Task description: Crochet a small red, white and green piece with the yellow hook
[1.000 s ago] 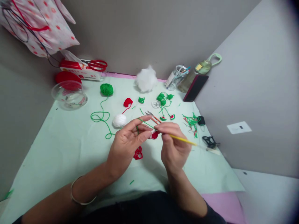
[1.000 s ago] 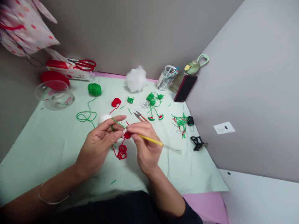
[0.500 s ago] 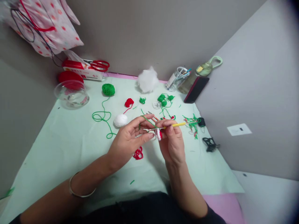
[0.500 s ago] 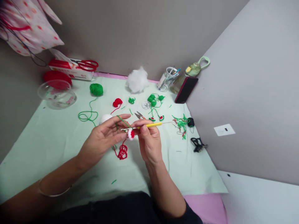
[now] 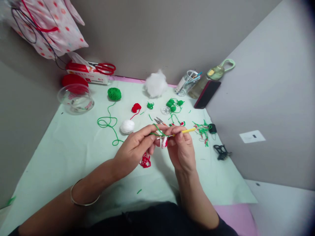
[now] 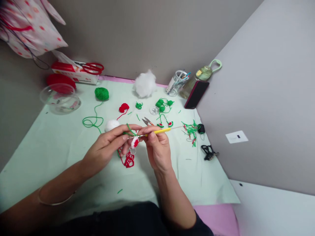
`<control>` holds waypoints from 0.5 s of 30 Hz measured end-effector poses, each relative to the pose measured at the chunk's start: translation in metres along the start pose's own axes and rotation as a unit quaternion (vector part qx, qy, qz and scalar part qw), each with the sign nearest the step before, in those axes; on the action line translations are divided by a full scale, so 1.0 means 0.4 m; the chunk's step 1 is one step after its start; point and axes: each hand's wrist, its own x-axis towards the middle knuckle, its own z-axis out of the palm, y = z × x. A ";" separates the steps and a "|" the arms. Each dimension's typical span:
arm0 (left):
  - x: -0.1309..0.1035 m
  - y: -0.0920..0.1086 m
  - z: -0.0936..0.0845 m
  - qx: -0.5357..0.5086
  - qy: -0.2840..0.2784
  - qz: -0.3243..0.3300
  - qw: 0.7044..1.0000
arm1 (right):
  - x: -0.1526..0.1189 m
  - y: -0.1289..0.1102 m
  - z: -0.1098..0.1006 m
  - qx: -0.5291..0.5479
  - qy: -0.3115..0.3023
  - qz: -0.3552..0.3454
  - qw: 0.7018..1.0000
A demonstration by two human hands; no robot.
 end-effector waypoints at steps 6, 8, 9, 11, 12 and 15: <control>0.001 0.005 -0.002 0.027 0.016 0.016 0.999 | -0.001 0.000 0.000 0.002 -0.048 -0.012 0.999; 0.003 0.003 0.000 0.025 0.023 0.023 0.999 | -0.003 -0.001 0.003 -0.010 -0.058 -0.012 0.998; 0.003 0.002 0.000 0.028 0.028 0.022 0.999 | -0.005 -0.002 0.004 -0.018 -0.059 -0.011 0.998; 0.005 -0.002 0.000 0.044 0.039 0.023 0.998 | -0.008 -0.004 0.005 -0.030 -0.062 -0.008 0.998; 0.006 -0.004 -0.001 0.056 0.046 0.030 0.997 | -0.009 -0.005 0.006 -0.031 -0.066 -0.005 0.997; 0.009 -0.005 -0.005 0.093 0.065 0.068 0.991 | -0.012 -0.007 0.003 -0.013 -0.096 0.013 0.995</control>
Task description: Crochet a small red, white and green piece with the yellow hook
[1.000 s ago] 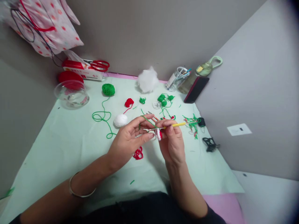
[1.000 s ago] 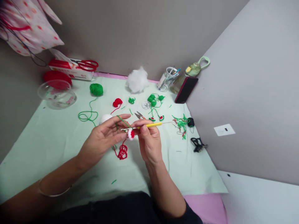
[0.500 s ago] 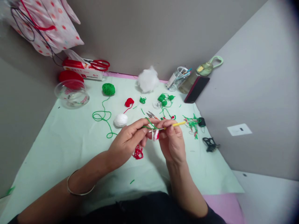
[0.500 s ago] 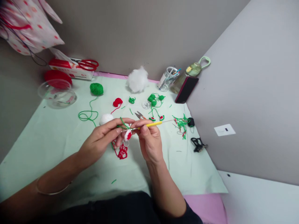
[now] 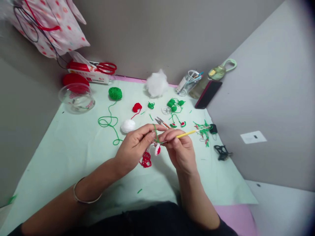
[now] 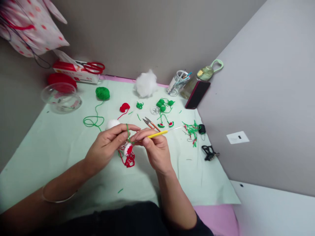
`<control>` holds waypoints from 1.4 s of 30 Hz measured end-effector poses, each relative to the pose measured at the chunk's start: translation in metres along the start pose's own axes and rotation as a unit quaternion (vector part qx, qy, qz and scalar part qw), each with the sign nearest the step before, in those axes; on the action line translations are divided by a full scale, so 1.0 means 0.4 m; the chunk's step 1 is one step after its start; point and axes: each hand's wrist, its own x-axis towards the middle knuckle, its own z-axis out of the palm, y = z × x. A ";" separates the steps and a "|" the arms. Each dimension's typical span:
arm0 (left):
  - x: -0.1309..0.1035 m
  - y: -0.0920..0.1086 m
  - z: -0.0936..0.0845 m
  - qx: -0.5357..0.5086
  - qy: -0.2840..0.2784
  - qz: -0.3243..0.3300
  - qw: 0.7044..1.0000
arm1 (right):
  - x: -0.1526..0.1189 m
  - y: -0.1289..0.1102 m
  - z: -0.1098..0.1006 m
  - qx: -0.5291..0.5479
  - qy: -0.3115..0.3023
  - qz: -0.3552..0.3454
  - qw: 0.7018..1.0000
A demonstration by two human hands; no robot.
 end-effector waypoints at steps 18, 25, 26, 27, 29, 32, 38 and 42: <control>-0.005 0.025 -0.014 0.129 0.015 0.126 0.983 | -0.005 0.006 0.000 -0.132 -0.062 -0.031 0.989; 0.008 0.027 -0.049 0.197 0.055 0.135 0.969 | 0.000 -0.010 0.003 -0.190 -0.048 -0.030 0.980; 0.009 0.029 -0.051 0.198 0.060 0.129 0.970 | 0.001 -0.008 0.001 -0.193 -0.036 -0.029 0.980; 0.010 0.031 -0.050 0.192 0.066 0.119 0.972 | 0.001 -0.005 -0.001 -0.197 -0.021 -0.030 0.980; 0.010 0.034 -0.043 0.161 0.076 0.094 0.980 | 0.002 -0.001 -0.001 -0.208 0.010 -0.046 0.977; 0.006 0.028 -0.026 0.053 0.085 0.053 0.994 | -0.002 0.001 0.009 -0.246 0.053 -0.094 0.963; 0.002 0.004 -0.002 -0.123 0.082 0.013 0.989 | -0.026 0.005 0.036 -0.333 0.115 -0.176 0.919; 0.001 0.012 0.001 -0.115 0.077 0.034 0.990 | -0.034 0.008 0.042 -0.337 0.137 -0.206 0.908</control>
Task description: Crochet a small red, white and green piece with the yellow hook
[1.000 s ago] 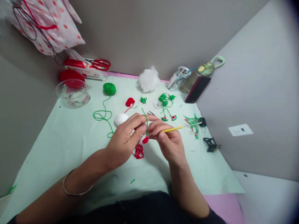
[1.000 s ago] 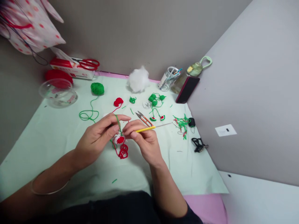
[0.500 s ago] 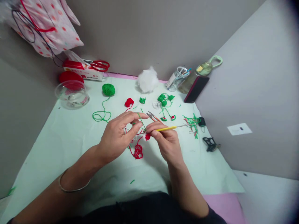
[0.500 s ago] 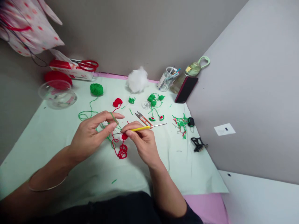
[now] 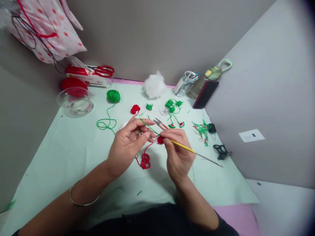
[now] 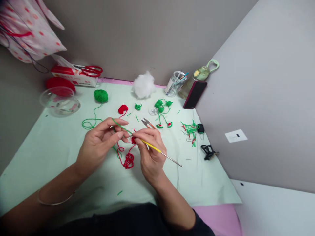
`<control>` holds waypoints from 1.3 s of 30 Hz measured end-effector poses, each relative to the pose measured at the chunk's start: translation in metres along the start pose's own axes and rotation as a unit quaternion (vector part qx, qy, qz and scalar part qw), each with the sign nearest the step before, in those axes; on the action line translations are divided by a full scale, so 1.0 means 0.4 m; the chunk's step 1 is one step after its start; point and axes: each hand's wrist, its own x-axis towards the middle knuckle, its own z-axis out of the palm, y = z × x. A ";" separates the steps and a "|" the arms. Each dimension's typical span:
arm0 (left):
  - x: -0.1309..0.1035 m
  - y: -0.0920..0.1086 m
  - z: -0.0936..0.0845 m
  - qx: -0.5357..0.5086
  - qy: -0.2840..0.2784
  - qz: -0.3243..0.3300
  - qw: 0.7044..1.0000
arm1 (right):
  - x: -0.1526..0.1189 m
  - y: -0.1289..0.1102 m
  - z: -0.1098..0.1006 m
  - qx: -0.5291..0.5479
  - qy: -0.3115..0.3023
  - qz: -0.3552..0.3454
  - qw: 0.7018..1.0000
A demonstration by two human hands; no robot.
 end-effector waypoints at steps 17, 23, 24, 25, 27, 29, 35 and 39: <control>-0.004 -0.017 -0.014 0.234 -0.037 0.167 0.957 | 0.009 -0.018 0.003 -0.002 0.018 0.007 1.000; -0.026 -0.026 0.026 0.048 -0.010 0.007 0.999 | -0.020 -0.006 0.005 -0.063 0.042 -0.058 0.995; -0.028 -0.026 0.030 0.010 -0.003 -0.016 1.000 | -0.028 -0.003 0.004 -0.087 0.046 -0.083 0.992; -0.028 -0.024 0.034 -0.027 0.004 -0.036 0.999 | -0.035 0.000 0.003 -0.113 0.045 -0.110 0.987; -0.027 -0.017 0.040 -0.108 0.007 -0.089 0.990 | -0.044 0.007 0.000 -0.154 0.033 -0.148 0.976; -0.025 -0.007 0.042 -0.192 -0.009 -0.162 0.968 | -0.043 0.010 -0.001 -0.155 0.030 -0.170 0.973; -0.011 0.005 0.032 -0.282 -0.050 -0.277 0.917 | 0.000 0.005 -0.002 -0.005 0.016 -0.090 0.996; 0.002 0.001 0.013 -0.230 -0.035 -0.252 0.939 | 0.010 0.004 -0.013 0.060 -0.004 -0.042 0.997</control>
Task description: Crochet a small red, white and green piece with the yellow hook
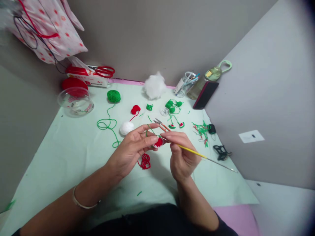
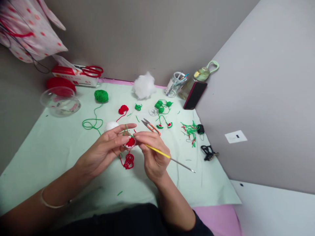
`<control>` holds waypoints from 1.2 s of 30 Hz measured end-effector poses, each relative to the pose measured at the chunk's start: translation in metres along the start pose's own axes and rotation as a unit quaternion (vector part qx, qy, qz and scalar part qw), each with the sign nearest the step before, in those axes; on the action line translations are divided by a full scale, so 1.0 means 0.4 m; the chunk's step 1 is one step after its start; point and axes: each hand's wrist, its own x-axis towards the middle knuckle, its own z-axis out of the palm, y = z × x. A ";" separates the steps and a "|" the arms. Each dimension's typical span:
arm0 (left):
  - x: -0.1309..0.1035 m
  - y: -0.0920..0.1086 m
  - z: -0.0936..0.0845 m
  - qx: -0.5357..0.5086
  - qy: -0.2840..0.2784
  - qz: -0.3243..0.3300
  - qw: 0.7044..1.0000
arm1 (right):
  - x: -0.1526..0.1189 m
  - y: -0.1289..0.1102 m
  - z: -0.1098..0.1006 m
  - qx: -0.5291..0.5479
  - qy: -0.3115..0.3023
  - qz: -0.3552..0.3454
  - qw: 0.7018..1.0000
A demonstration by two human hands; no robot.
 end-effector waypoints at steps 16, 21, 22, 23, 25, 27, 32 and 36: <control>0.010 -0.022 -0.018 0.114 -0.031 0.079 0.990 | 0.013 0.015 0.005 0.066 0.009 0.099 0.993; 0.013 -0.028 -0.012 0.063 0.004 0.089 0.994 | -0.004 0.011 0.014 0.029 0.002 0.068 0.997; 0.013 -0.030 -0.009 0.050 0.014 0.090 0.995 | -0.010 0.010 0.017 -0.010 -0.003 0.040 0.999; 0.012 -0.032 -0.005 0.035 0.022 0.086 0.995 | -0.017 0.010 0.020 -0.060 -0.006 0.000 0.998; 0.011 -0.037 0.002 -0.004 0.030 0.064 0.997 | -0.030 0.012 0.025 -0.157 -0.008 -0.090 0.984; 0.012 -0.039 0.004 -0.043 0.013 0.024 0.999 | -0.035 0.015 0.023 -0.189 -0.003 -0.129 0.973; 0.021 -0.015 -0.017 -0.035 -0.011 -0.023 0.999 | 0.005 0.015 -0.008 -0.016 0.025 0.053 0.998; 0.020 0.001 -0.023 0.021 -0.008 0.019 1.000 | 0.029 0.013 -0.019 0.165 0.026 0.170 0.971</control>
